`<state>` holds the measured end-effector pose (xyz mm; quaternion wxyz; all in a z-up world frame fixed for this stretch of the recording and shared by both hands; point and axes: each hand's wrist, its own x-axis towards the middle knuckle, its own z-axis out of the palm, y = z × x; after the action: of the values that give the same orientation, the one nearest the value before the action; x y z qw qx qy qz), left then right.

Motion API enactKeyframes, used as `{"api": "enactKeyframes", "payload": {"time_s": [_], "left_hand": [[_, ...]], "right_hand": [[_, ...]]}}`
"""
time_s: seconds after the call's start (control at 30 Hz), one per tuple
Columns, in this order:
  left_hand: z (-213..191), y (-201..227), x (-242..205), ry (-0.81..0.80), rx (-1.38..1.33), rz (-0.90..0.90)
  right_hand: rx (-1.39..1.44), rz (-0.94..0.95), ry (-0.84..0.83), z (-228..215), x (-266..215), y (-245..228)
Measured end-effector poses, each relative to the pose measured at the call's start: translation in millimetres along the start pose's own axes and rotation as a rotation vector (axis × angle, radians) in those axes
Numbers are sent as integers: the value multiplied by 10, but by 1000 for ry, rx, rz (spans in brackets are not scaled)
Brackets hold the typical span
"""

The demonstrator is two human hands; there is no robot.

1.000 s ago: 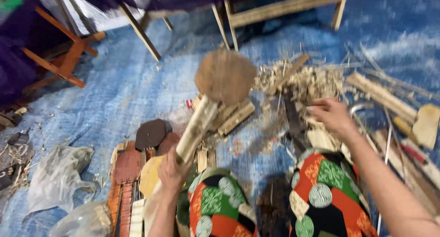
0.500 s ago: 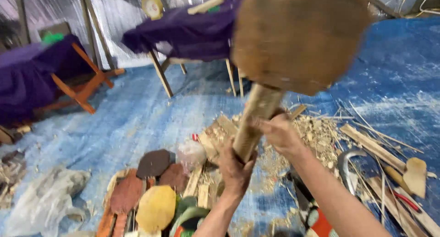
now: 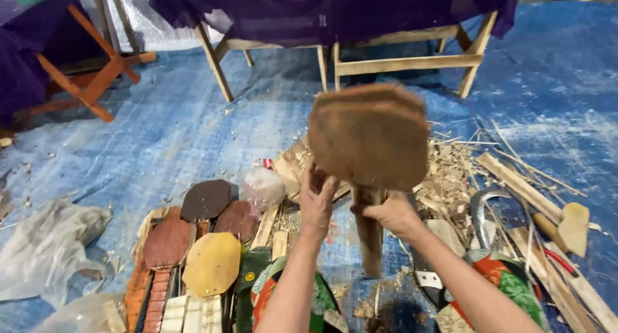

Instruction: Hammering, sawing, and assembling wooden components for traditional string instruments.

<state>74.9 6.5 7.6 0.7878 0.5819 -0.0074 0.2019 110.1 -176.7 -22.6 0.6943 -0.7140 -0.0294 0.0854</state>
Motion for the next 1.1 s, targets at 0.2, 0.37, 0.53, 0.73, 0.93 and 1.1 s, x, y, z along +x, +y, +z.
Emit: {"api": "enactKeyframes", "payload": {"time_s": [0.2,0.37,0.53,0.73,0.93,1.1], "left_hand": [[-248,-173,137,37,-226,11],[-304,-120,133,88,-426,-70],[-322,24,84,135,-444,-139],[-177,466,-140,160,-169,-183],[94,483,-303,-32,-309,-60],[285,683,-307,-56,-228,58]], "right_hand": [[-76,103,-100,237,-127,-95],[-36,142,-189,227,-73,-155],[-135,24,-181,-492,207,-519],[75,-445,-89,-340,-460,-2099],[-402,-780,-16,-125,-576,-2480],[-395,-750,107,-125,-558,-2403]]}}
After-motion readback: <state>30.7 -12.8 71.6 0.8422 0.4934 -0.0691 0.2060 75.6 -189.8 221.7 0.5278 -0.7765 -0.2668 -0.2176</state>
